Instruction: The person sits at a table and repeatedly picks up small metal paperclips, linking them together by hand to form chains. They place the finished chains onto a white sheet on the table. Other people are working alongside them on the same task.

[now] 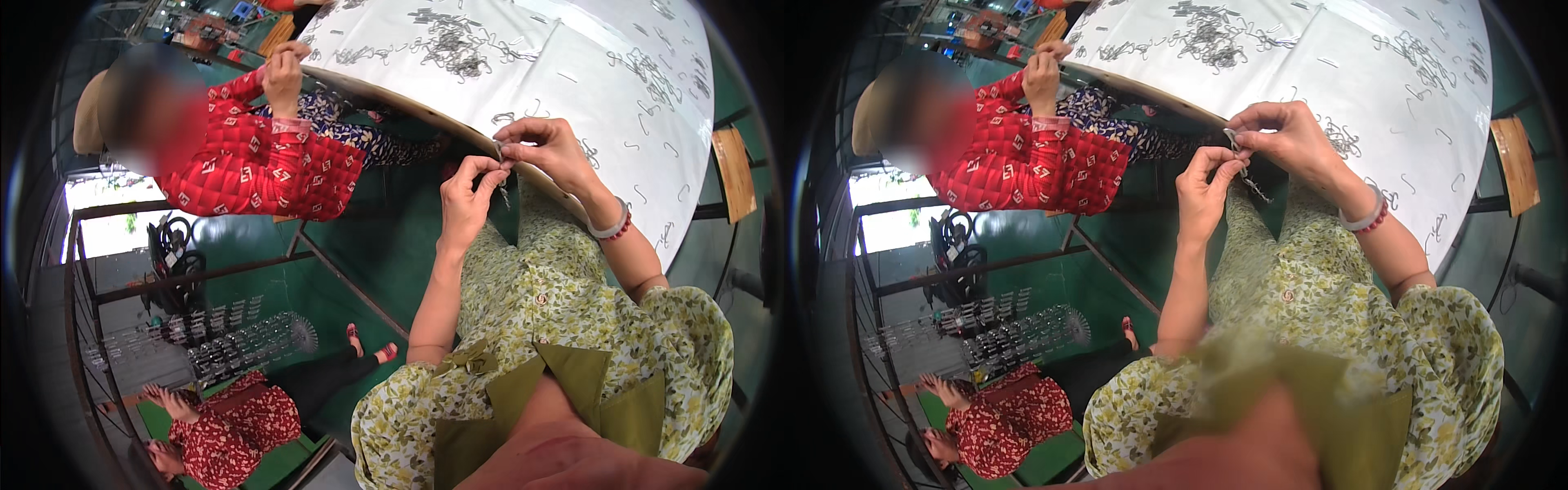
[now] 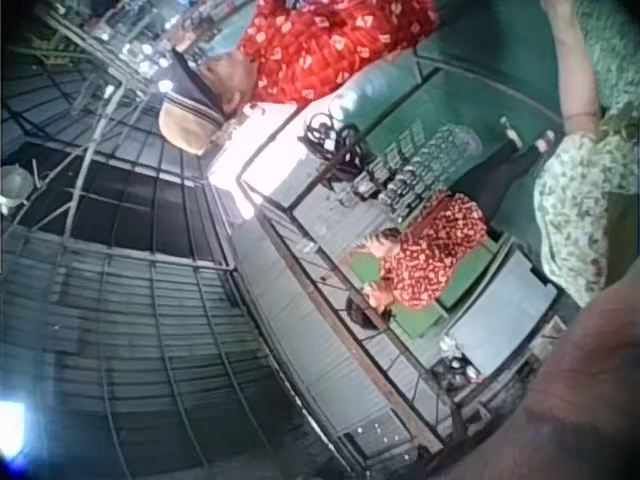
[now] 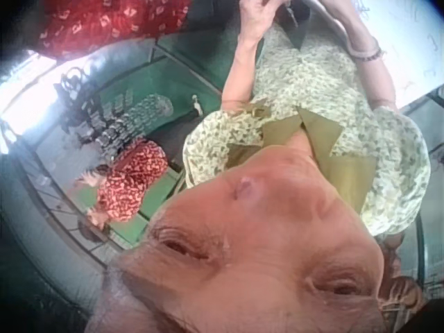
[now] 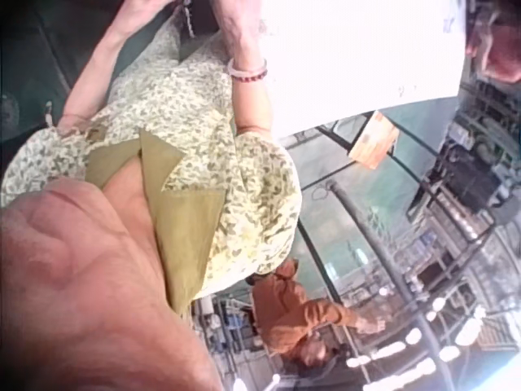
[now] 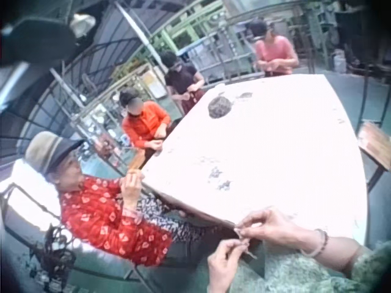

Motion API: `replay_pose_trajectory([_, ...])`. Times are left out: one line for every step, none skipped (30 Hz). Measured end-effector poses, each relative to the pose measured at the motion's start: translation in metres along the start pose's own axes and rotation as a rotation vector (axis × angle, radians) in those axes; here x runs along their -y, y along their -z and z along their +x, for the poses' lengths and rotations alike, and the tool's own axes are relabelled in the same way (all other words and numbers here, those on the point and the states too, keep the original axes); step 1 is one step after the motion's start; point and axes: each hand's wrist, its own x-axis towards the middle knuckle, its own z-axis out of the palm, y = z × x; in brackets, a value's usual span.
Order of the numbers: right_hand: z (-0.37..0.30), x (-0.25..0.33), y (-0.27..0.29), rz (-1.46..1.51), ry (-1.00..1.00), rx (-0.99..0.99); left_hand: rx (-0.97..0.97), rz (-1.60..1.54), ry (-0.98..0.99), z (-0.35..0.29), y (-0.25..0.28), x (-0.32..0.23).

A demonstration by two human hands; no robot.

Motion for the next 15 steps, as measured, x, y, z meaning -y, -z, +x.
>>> replay_pose_trajectory([0.000, -0.002, -0.004, -0.041, 0.021, 0.013, -0.014, 0.040, -0.005, -0.002, 0.004, -0.001])
replay_pose_trajectory([0.000, -0.003, -0.004, -0.088, 0.046, 0.012, -0.015, 0.071, -0.015, -0.001, 0.006, -0.001])
replay_pose_trajectory([0.000, -0.003, -0.006, -0.135, 0.071, 0.009, -0.015, 0.102, -0.026, 0.000, 0.007, -0.001])
replay_pose_trajectory([0.000, -0.004, -0.007, -0.129, 0.072, -0.009, -0.029, 0.126, -0.034, 0.000, 0.008, -0.001])
replay_pose_trajectory([0.000, -0.005, -0.009, -0.123, 0.073, -0.027, -0.044, 0.151, -0.040, 0.000, 0.008, -0.001])
replay_pose_trajectory([0.000, -0.005, -0.011, -0.116, 0.074, -0.045, -0.057, 0.176, -0.047, -0.001, 0.009, -0.001])
replay_pose_trajectory([-0.003, 0.000, -0.014, -0.076, 0.050, -0.058, -0.061, 0.156, -0.037, -0.002, 0.008, 0.002])
replay_pose_trajectory([-0.004, -0.001, -0.016, -0.073, 0.065, -0.068, -0.065, 0.142, -0.025, -0.003, 0.008, 0.005])
replay_pose_trajectory([-0.004, -0.005, -0.017, -0.069, 0.080, -0.080, -0.067, 0.127, -0.013, -0.004, 0.008, 0.008])
replay_pose_trajectory([-0.006, -0.006, -0.018, -0.066, 0.094, -0.093, -0.103, 0.074, -0.036, -0.003, 0.009, 0.009])
replay_pose_trajectory([-0.008, -0.004, -0.020, -0.094, 0.076, -0.102, -0.140, 0.024, -0.062, 0.000, 0.010, 0.010])
replay_pose_trajectory([-0.010, -0.004, -0.022, -0.066, 0.068, -0.103, -0.174, -0.028, -0.088, 0.004, 0.013, 0.013])
replay_pose_trajectory([-0.011, -0.004, -0.022, -0.034, 0.087, -0.090, -0.173, -0.252, 0.000, 0.017, 0.020, 0.023])
replay_pose_trajectory([-0.012, -0.005, -0.024, -0.005, 0.099, -0.075, -0.211, -0.089, -0.030, 0.039, 0.027, 0.007])
replay_pose_trajectory([-0.015, -0.007, -0.027, -0.028, 0.115, -0.073, -0.229, 0.068, 0.047, 0.063, 0.036, 0.016])
